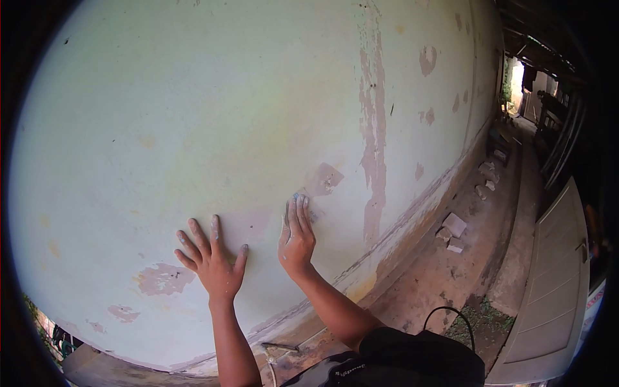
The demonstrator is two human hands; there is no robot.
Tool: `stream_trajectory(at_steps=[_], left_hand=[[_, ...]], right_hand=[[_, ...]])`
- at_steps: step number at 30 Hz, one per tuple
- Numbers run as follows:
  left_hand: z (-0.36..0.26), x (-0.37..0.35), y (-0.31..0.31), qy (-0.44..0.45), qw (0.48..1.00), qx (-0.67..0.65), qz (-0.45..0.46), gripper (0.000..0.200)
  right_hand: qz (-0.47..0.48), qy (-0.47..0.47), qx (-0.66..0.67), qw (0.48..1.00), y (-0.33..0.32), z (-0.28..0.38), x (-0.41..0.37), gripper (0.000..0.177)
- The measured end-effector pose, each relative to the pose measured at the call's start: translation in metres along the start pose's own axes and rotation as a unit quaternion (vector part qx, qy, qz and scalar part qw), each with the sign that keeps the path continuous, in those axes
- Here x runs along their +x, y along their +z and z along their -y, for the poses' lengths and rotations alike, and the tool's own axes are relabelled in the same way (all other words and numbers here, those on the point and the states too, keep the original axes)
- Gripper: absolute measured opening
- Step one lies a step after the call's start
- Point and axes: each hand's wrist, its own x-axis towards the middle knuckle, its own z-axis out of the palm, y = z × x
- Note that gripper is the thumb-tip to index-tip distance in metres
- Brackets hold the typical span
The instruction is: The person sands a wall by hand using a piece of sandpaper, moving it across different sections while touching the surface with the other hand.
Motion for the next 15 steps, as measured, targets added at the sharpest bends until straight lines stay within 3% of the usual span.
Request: stream_trajectory(at_steps=[6,8,11,15], left_hand=[[0.002,-0.001,0.000,0.002,1.000,0.006,0.001,0.089],[0.003,-0.001,-0.003,0.003,1.000,-0.005,0.015,0.088],[0.004,-0.001,-0.002,0.008,1.000,-0.006,0.012,0.087],[0.003,-0.002,0.000,0.003,1.000,-0.012,0.013,0.086]], right_hand=[[-0.051,0.019,0.018,0.998,0.008,0.001,0.044,0.035],[-0.088,0.075,0.033,0.993,0.006,0.003,0.076,0.034],[-0.074,0.089,0.014,0.993,0.006,0.014,0.077,0.039],[-0.014,-0.003,-0.010,1.000,0.001,0.007,0.017,0.036]])
